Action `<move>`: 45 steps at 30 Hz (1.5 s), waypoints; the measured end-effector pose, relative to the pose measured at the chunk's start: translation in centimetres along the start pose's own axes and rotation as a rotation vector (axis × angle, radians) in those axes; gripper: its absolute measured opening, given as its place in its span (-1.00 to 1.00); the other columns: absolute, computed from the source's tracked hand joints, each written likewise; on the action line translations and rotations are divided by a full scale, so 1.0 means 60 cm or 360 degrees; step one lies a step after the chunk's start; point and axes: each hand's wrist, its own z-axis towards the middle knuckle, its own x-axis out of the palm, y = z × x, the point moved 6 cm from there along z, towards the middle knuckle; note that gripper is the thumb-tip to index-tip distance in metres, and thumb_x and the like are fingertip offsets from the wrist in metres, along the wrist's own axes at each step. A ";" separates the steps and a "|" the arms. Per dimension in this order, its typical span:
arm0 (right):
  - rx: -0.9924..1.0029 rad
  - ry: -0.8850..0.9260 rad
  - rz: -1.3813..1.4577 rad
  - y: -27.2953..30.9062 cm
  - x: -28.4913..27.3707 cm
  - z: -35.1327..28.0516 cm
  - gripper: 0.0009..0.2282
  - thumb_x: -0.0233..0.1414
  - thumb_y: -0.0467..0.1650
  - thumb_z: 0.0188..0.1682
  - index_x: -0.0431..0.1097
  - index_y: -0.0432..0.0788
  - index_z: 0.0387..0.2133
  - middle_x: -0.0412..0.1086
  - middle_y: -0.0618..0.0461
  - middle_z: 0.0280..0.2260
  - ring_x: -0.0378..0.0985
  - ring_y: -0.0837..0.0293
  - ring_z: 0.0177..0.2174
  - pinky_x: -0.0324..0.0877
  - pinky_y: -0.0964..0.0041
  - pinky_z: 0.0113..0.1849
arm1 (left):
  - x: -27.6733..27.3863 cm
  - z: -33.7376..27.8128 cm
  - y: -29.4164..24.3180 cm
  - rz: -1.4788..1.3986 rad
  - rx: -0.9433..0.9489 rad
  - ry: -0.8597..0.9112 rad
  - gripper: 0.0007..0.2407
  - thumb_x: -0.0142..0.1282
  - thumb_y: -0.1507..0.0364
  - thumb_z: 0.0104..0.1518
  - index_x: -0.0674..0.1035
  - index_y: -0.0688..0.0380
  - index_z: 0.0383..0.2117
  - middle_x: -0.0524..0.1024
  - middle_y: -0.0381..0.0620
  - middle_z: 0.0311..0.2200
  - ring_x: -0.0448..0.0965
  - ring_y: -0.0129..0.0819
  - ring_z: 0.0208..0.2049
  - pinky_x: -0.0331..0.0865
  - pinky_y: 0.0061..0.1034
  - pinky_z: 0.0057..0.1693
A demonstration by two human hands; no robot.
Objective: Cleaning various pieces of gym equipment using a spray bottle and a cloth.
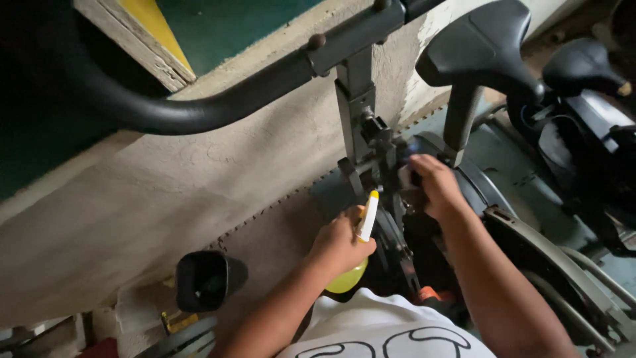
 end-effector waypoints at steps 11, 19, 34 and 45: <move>-0.1632 0.0144 -0.1630 0.124 0.127 -0.045 -0.87 -0.03 -0.44 0.07 0.41 -0.18 -0.19 0.46 -0.14 -0.26 0.48 -0.15 -0.34 0.41 0.04 -0.33 | -0.018 -0.011 -0.020 -0.0025 -0.0044 -0.0030 -0.51 0.28 0.31 -0.08 0.45 0.04 0.05 0.57 0.16 -0.06 0.55 0.22 -0.02 0.45 -0.06 0.05; -0.1388 0.0570 -0.3329 0.061 0.139 0.143 -0.85 0.03 -0.38 -0.02 0.51 -0.16 -0.28 0.49 -0.15 -0.34 0.58 -0.18 -0.32 0.50 -0.01 -0.29 | -0.009 -0.020 -0.020 0.0071 0.0113 -0.0113 -0.46 0.29 0.32 -0.10 0.42 0.04 0.10 0.53 0.13 0.01 0.55 0.20 -0.03 0.46 -0.05 0.03; -0.1758 0.0195 -0.1805 0.032 0.026 -0.115 -0.54 0.07 -0.59 -0.13 0.42 -0.06 0.09 0.36 -0.10 0.18 0.45 -0.15 0.10 0.41 0.10 0.04 | 0.031 -0.051 -0.014 -0.0160 0.0037 -0.0356 -0.63 0.14 0.37 -0.08 0.51 0.03 -0.07 0.58 0.12 -0.10 0.56 0.19 -0.06 0.47 -0.06 0.01; -0.1156 0.0214 -0.1073 0.005 -0.032 -0.119 -0.64 0.09 -0.50 -0.03 0.27 -0.18 0.05 0.38 -0.04 -0.05 0.44 0.10 -0.04 0.36 0.22 -0.03 | 0.018 -0.116 -0.050 -0.0172 -0.0361 -0.0480 -0.66 0.08 0.35 -0.07 0.49 -0.10 -0.08 0.56 0.04 -0.12 0.55 0.19 -0.11 0.44 0.02 -0.03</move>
